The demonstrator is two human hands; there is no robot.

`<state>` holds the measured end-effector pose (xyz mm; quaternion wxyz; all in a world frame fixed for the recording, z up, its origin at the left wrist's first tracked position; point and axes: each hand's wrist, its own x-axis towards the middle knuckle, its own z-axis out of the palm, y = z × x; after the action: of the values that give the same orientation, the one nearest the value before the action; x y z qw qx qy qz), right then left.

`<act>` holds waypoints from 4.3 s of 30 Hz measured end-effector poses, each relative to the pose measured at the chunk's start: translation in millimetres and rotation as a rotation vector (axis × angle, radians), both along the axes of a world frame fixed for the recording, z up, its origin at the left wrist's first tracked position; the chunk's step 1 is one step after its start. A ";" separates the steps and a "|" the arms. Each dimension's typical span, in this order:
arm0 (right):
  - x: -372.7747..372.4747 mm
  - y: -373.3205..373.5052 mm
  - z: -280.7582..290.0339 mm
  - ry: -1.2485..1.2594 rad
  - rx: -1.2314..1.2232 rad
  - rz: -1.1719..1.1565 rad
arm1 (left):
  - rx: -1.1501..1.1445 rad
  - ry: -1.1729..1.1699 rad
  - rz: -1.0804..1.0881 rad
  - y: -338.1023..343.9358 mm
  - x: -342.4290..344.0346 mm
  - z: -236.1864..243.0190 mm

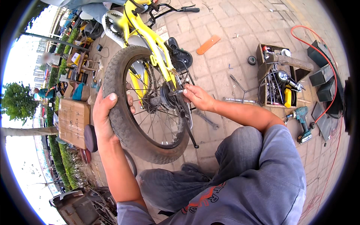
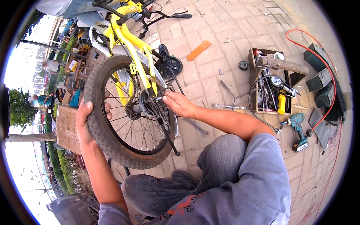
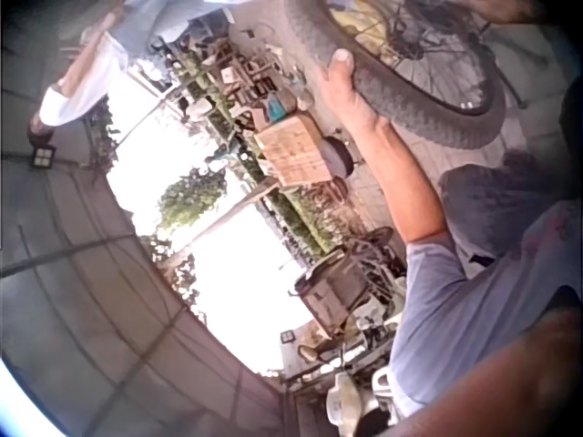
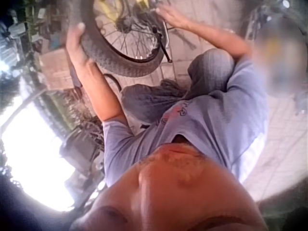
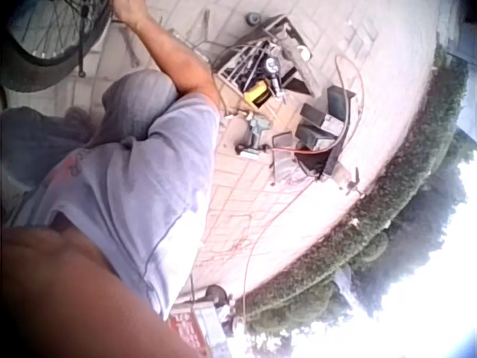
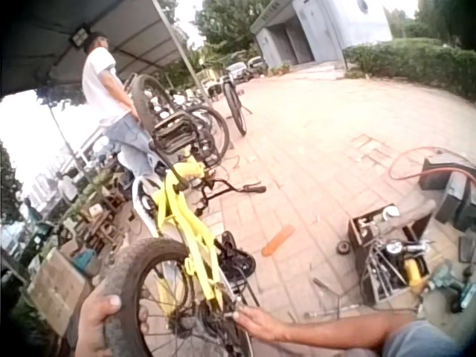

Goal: The person sits on the ground and works on the rear wheel of a yellow bicycle. They use a wrench to tighten bolts on the wheel axle and adjust the chain tension. The person also uses a tape measure to check the chain length and makes adjustments to the rear derailleur.

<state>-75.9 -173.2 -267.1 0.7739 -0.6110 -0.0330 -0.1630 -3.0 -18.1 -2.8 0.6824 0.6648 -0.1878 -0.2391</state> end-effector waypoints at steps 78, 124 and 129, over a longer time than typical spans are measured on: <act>-82.2 6.8 347.4 -0.362 -1.036 -0.314 | 0.212 0.239 0.248 80.1 44.3 -172.3; -81.2 12.4 352.8 -0.381 -1.189 -0.095 | 0.153 0.398 0.258 72.1 46.5 -171.9; -79.9 10.3 351.4 -0.390 -1.192 -0.096 | 0.148 0.402 0.250 70.2 46.4 -169.0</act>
<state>-155.8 -162.9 84.3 0.2717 -0.8973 -0.2314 -0.2597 43.4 52.1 -171.8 0.6799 0.6699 0.0533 -0.2934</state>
